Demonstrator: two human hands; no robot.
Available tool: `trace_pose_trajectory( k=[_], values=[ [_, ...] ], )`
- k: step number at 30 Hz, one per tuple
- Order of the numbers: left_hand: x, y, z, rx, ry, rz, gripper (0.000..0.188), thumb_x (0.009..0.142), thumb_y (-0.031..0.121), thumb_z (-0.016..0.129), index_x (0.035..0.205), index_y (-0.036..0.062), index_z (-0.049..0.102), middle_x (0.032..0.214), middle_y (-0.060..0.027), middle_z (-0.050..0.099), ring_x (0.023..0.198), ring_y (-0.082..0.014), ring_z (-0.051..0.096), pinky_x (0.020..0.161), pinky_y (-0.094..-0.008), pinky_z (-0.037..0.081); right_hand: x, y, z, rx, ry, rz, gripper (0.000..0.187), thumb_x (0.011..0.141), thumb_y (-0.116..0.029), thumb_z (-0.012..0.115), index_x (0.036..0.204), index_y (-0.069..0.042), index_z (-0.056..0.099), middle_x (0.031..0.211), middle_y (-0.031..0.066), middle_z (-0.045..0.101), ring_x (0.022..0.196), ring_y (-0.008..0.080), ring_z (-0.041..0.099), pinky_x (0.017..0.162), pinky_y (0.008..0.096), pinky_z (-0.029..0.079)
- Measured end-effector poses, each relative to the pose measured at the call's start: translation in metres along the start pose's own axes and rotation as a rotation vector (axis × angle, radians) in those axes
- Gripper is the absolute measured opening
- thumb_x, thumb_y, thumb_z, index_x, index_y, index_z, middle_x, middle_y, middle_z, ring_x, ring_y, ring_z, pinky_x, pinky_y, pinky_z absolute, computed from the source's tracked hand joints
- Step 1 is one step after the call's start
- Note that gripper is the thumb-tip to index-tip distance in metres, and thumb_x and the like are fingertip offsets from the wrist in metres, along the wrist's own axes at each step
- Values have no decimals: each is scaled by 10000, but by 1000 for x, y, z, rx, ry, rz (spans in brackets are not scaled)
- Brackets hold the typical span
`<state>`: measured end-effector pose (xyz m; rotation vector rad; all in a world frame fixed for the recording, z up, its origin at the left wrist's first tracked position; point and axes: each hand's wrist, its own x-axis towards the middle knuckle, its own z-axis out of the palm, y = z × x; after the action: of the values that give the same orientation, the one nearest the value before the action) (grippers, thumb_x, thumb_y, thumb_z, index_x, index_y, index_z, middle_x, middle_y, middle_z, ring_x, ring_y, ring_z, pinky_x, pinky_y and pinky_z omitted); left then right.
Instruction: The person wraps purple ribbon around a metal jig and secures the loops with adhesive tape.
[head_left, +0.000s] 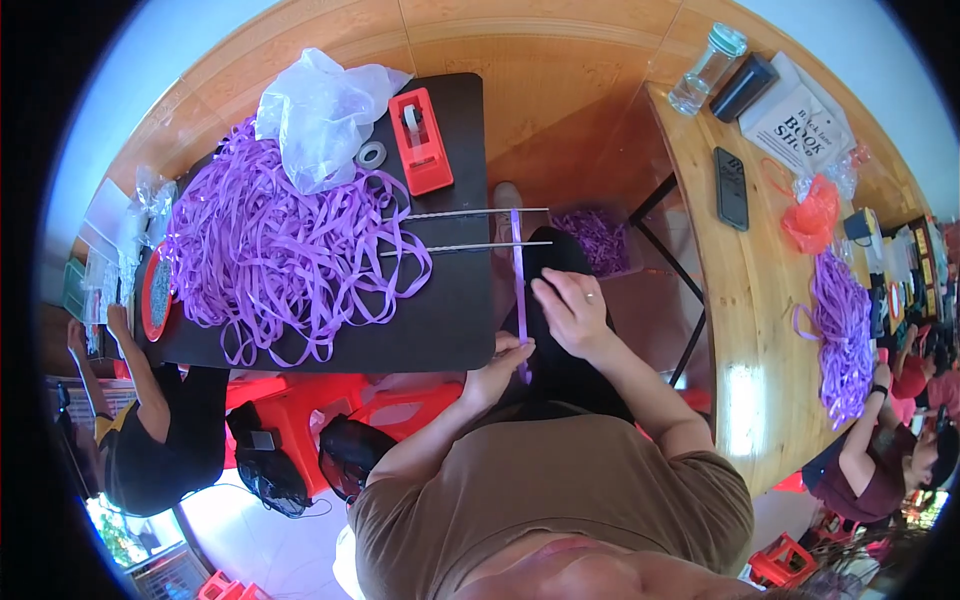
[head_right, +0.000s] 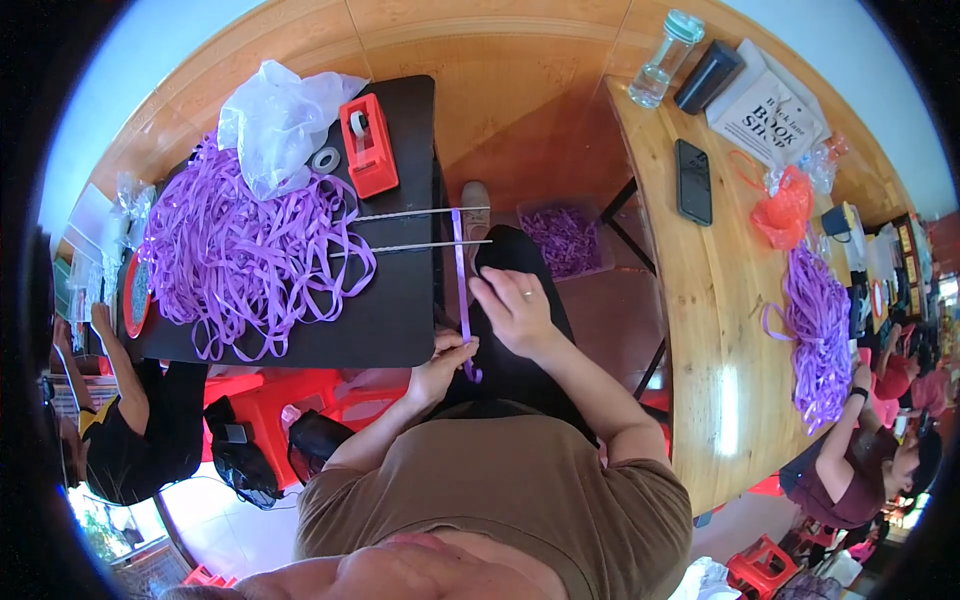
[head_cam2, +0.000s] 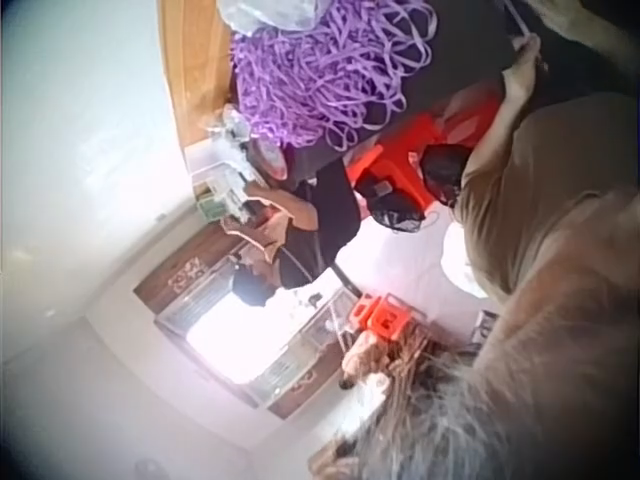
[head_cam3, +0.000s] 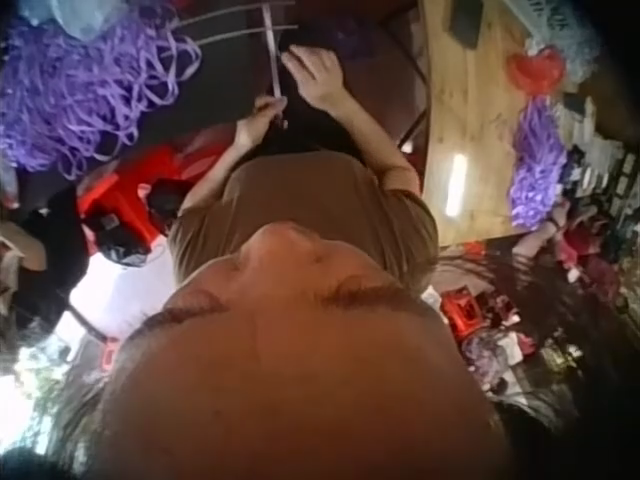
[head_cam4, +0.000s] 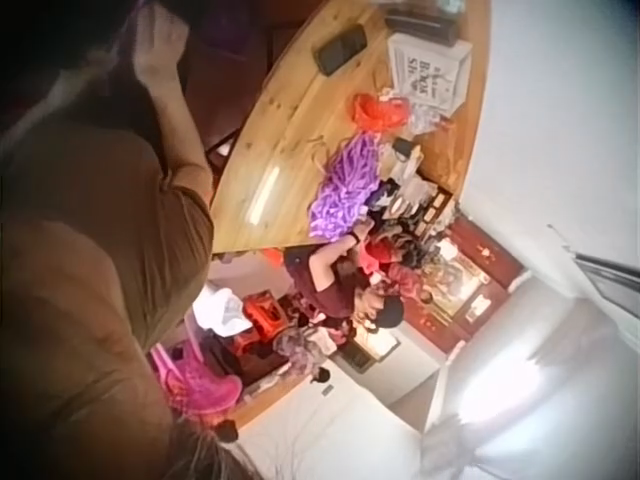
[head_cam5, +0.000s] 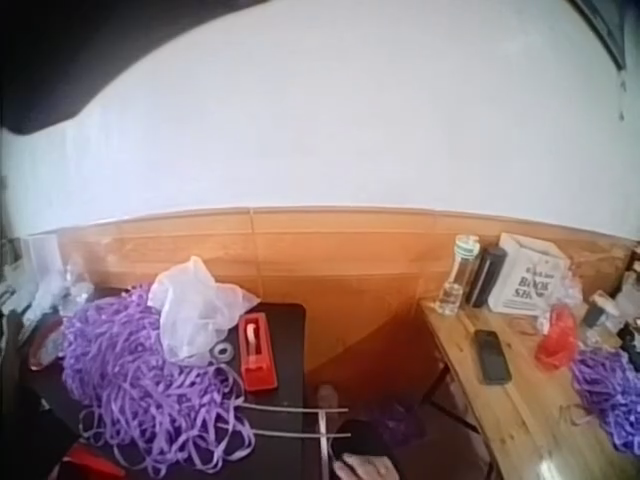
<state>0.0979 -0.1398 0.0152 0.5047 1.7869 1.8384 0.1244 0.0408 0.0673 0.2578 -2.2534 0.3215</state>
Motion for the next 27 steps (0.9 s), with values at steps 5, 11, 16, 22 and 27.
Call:
trace_pose_trajectory(
  k=[5, 11, 16, 22, 27],
  values=[
    [-3, 11, 4, -135, -21, -72, 84, 806, 43, 677, 876, 0, 695, 653, -6, 502, 582, -70, 425, 529, -220, 324, 11, 13, 18, -61, -73, -329, 313, 661, -108, 629, 951, 4, 665, 1064, 120, 610, 987, 248, 571, 727, 334, 453],
    [-9, 14, 0, -213, -25, -49, 101, 811, 33, 666, 904, 2, 690, 693, 0, 503, 623, -70, 438, 549, -219, 330, 9, 1, 13, -57, -33, -346, 291, 606, -124, 648, 865, 5, 679, 996, 116, 643, 925, 241, 595, 713, 317, 445],
    [-12, 16, -5, -283, -128, -98, 120, 805, 36, 677, 919, 2, 688, 773, -13, 524, 700, -79, 474, 601, -214, 356, 19, -6, 1, -3, 10, -339, 281, 594, -104, 689, 858, -9, 679, 978, 105, 648, 884, 223, 603, 678, 310, 434],
    [-9, 10, -8, -751, -291, -295, 336, 847, 251, 669, 1060, -7, 645, 860, -44, 575, 815, -129, 531, 702, -242, 391, 66, -4, -24, 293, 21, -143, 273, 605, -36, 694, 875, -22, 657, 912, 83, 645, 763, 231, 596, 616, 325, 397],
    [0, -22, -7, -640, -234, -386, 377, 884, 300, 622, 1133, 17, 616, 953, -47, 614, 820, -116, 568, 717, -237, 405, 121, 36, -18, 725, 21, 201, 252, 678, 165, 543, 865, 39, 654, 834, 128, 646, 720, 204, 622, 639, 279, 496]
  ],
)
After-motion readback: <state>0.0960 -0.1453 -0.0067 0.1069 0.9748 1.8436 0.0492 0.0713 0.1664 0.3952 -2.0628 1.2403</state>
